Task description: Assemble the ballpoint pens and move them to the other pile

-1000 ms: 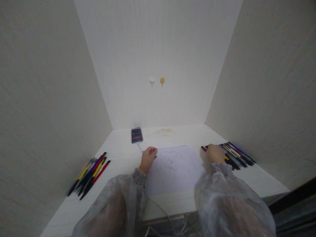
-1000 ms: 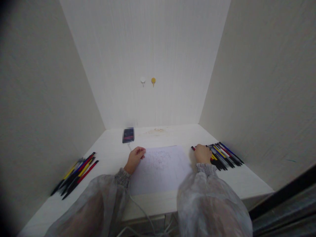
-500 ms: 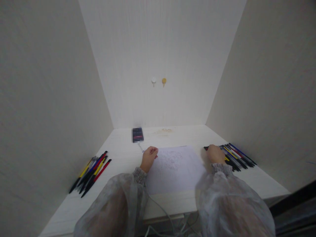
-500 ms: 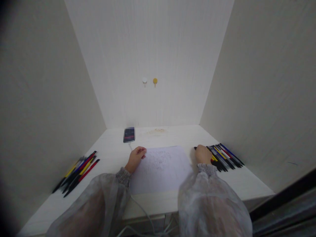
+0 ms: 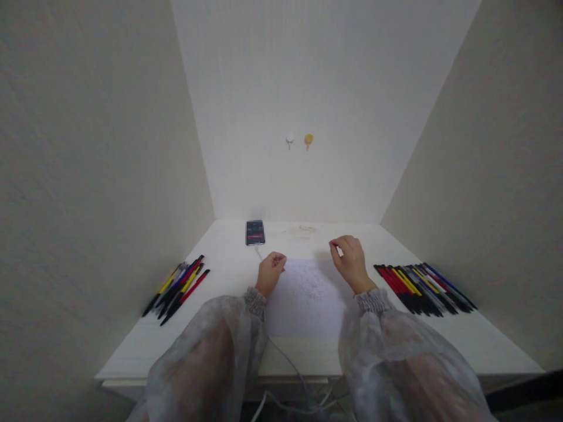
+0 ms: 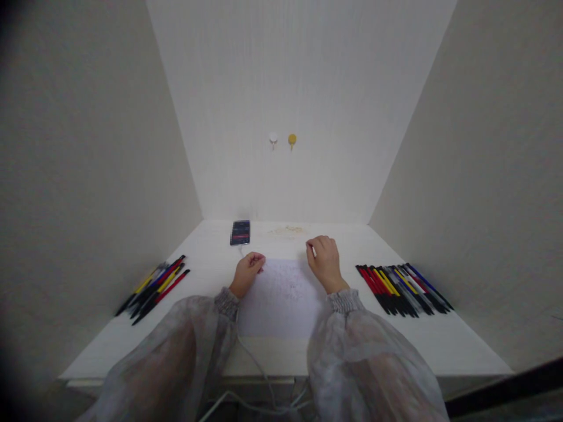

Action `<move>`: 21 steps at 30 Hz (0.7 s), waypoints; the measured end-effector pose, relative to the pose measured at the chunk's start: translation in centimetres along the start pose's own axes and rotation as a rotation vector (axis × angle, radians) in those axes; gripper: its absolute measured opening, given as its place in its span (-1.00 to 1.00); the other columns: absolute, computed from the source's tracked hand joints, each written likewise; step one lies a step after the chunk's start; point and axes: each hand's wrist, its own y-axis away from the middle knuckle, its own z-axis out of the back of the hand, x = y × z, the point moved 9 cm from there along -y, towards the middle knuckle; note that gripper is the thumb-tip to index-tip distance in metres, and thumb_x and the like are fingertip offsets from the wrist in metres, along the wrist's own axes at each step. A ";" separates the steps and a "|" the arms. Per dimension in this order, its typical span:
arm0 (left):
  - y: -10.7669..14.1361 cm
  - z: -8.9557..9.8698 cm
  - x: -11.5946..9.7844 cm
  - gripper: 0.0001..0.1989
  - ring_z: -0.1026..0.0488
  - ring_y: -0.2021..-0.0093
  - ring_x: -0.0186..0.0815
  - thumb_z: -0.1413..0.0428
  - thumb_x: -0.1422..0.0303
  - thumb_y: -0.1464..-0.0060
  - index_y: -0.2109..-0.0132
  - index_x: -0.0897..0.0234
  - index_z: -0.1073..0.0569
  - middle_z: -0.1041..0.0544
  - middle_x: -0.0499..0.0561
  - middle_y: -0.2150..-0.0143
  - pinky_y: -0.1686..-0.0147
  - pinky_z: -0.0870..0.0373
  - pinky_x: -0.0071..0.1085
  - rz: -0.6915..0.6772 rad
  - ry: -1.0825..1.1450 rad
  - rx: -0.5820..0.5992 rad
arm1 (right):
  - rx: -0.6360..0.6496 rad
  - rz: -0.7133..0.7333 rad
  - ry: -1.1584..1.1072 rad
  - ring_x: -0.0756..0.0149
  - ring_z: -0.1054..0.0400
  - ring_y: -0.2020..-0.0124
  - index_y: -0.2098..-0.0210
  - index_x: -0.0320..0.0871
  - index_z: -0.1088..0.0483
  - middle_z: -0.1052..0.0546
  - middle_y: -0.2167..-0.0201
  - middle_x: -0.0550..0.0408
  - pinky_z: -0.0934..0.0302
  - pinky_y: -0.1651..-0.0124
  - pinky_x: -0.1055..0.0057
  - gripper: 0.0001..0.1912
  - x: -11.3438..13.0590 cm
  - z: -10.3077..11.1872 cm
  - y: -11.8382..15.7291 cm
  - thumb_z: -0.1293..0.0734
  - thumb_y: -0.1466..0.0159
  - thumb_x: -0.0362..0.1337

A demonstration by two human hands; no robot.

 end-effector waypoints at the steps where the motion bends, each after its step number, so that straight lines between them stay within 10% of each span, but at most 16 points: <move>1: 0.0 0.1 -0.3 -0.80 -0.27 0.58 -0.49 -0.04 0.28 0.12 0.38 0.36 -0.34 -0.31 -0.12 0.58 0.54 -0.26 -0.55 -0.021 -0.036 -0.008 | 0.024 0.031 -0.037 0.29 -0.19 0.32 0.42 -0.21 -0.31 -0.37 0.44 0.01 -0.02 0.23 0.35 -0.86 0.8 -0.7 0.3 -0.14 -0.17 -0.35; 11: 1.3 1.5 -5.0 -0.80 -0.33 0.42 -0.42 0.06 0.34 0.00 0.30 0.29 -0.42 -0.44 -0.01 0.35 0.34 -0.25 -0.48 -0.253 -0.730 -0.022 | 0.176 0.124 -0.243 0.31 -0.19 0.37 0.46 -0.19 -0.30 -0.36 0.49 0.03 -0.08 0.28 0.35 -0.85 2.4 -4.7 2.8 -0.13 -0.16 -0.35; 21: 3.6 17.6 -2.8 -0.75 -0.32 0.12 -0.26 0.12 0.37 -0.04 0.17 0.32 -0.36 -0.36 0.11 0.14 0.14 -0.22 -0.37 0.193 -1.339 -0.135 | 0.196 0.011 -0.371 0.32 -0.25 0.43 0.46 -0.18 -0.31 -0.37 0.50 0.06 -0.16 0.33 0.38 -0.86 1.3 -4.6 2.9 -0.16 -0.12 -0.29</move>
